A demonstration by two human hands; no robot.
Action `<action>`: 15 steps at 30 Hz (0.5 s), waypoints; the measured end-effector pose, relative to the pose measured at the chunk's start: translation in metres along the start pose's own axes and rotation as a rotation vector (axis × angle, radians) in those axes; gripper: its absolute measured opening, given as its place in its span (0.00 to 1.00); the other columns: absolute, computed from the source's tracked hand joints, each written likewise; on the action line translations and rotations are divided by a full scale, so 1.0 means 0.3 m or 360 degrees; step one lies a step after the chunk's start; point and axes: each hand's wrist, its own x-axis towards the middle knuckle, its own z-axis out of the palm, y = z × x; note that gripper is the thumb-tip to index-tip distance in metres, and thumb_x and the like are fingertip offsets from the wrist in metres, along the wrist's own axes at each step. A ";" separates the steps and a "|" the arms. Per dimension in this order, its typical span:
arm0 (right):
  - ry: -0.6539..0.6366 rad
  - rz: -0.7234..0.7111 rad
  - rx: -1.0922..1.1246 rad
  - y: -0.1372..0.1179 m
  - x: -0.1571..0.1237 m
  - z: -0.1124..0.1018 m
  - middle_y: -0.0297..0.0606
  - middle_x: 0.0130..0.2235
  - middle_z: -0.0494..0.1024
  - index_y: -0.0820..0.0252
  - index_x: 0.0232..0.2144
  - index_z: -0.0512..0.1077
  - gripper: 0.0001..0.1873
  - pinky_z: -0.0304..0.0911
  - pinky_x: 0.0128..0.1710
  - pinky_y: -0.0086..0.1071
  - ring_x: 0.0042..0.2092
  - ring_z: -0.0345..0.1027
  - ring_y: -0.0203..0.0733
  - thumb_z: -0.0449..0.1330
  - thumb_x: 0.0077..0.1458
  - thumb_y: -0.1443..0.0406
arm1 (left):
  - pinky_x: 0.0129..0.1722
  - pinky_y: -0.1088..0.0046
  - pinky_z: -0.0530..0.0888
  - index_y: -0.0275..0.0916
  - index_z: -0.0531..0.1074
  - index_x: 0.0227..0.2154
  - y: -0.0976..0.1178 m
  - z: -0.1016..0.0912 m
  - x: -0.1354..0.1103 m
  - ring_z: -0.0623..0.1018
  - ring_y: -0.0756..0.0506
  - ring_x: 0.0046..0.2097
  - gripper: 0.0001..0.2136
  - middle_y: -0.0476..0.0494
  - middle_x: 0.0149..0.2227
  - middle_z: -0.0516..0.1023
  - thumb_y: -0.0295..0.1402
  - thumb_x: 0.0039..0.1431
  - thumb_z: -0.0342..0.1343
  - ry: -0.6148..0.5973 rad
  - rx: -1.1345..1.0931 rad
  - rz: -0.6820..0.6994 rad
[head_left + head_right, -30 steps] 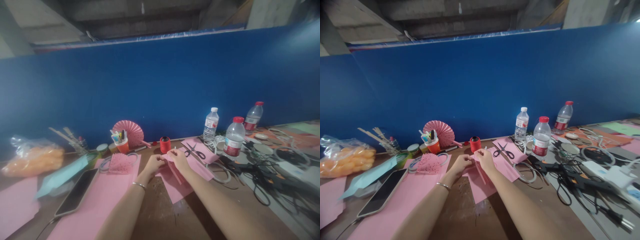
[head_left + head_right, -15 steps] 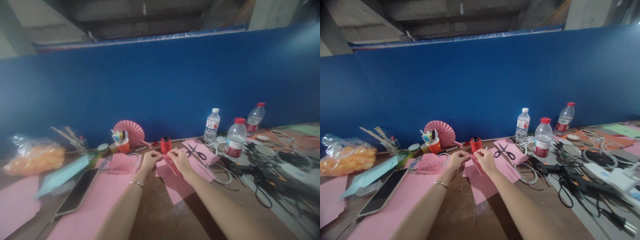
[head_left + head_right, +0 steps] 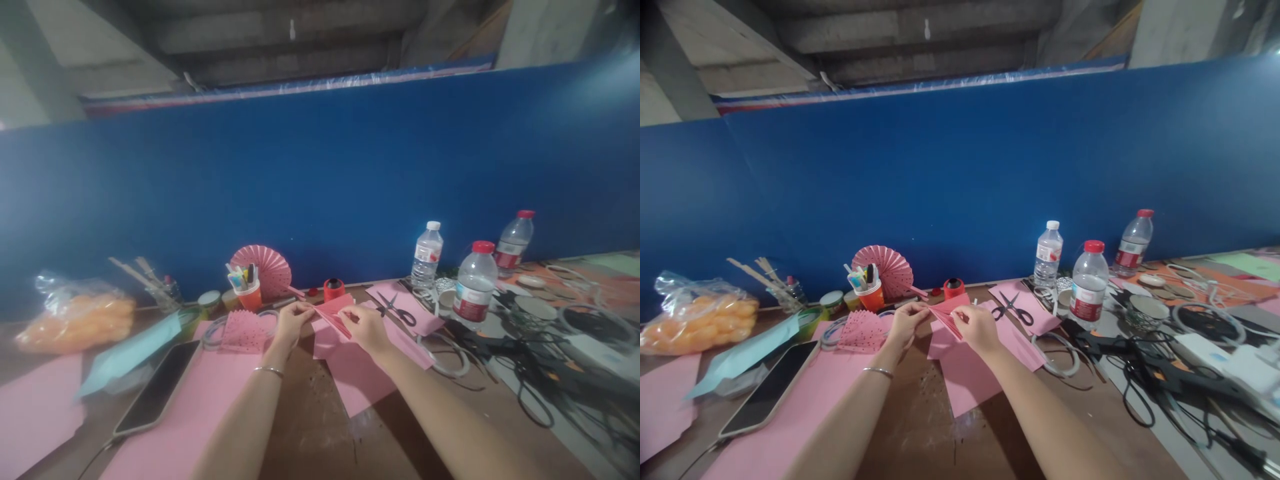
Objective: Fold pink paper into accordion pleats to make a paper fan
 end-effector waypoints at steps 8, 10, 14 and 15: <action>0.0012 0.0092 0.0164 0.024 0.014 0.000 0.35 0.22 0.74 0.60 0.24 0.74 0.10 0.56 0.27 0.28 0.25 0.64 0.37 0.54 0.49 0.63 | 0.30 0.77 0.68 0.34 0.65 0.16 0.002 -0.027 0.011 0.72 0.52 0.28 0.12 0.48 0.26 0.74 0.31 0.34 0.65 0.0090 -0.0104 -0.0001; -0.0015 0.0132 0.0243 0.037 0.021 -0.001 0.34 0.20 0.72 0.61 0.23 0.73 0.10 0.55 0.24 0.27 0.23 0.63 0.36 0.55 0.49 0.62 | 0.29 0.77 0.68 0.34 0.65 0.17 0.003 -0.028 0.010 0.72 0.52 0.28 0.12 0.48 0.26 0.74 0.31 0.34 0.65 0.0096 -0.0141 -0.0009; -0.0060 0.0195 0.0382 0.066 0.026 0.000 0.33 0.19 0.70 0.62 0.22 0.73 0.12 0.53 0.22 0.26 0.22 0.60 0.35 0.55 0.48 0.61 | 0.28 0.78 0.68 0.34 0.65 0.17 0.006 -0.030 0.011 0.72 0.52 0.26 0.12 0.49 0.25 0.73 0.30 0.33 0.65 0.0115 -0.0210 -0.0017; -0.0056 0.0213 0.0405 0.074 0.026 0.000 0.33 0.19 0.70 0.62 0.23 0.73 0.12 0.53 0.21 0.26 0.22 0.59 0.34 0.55 0.48 0.60 | 0.27 0.78 0.68 0.34 0.65 0.17 0.008 -0.032 0.011 0.72 0.53 0.26 0.12 0.49 0.25 0.73 0.30 0.33 0.65 0.0124 -0.0230 -0.0016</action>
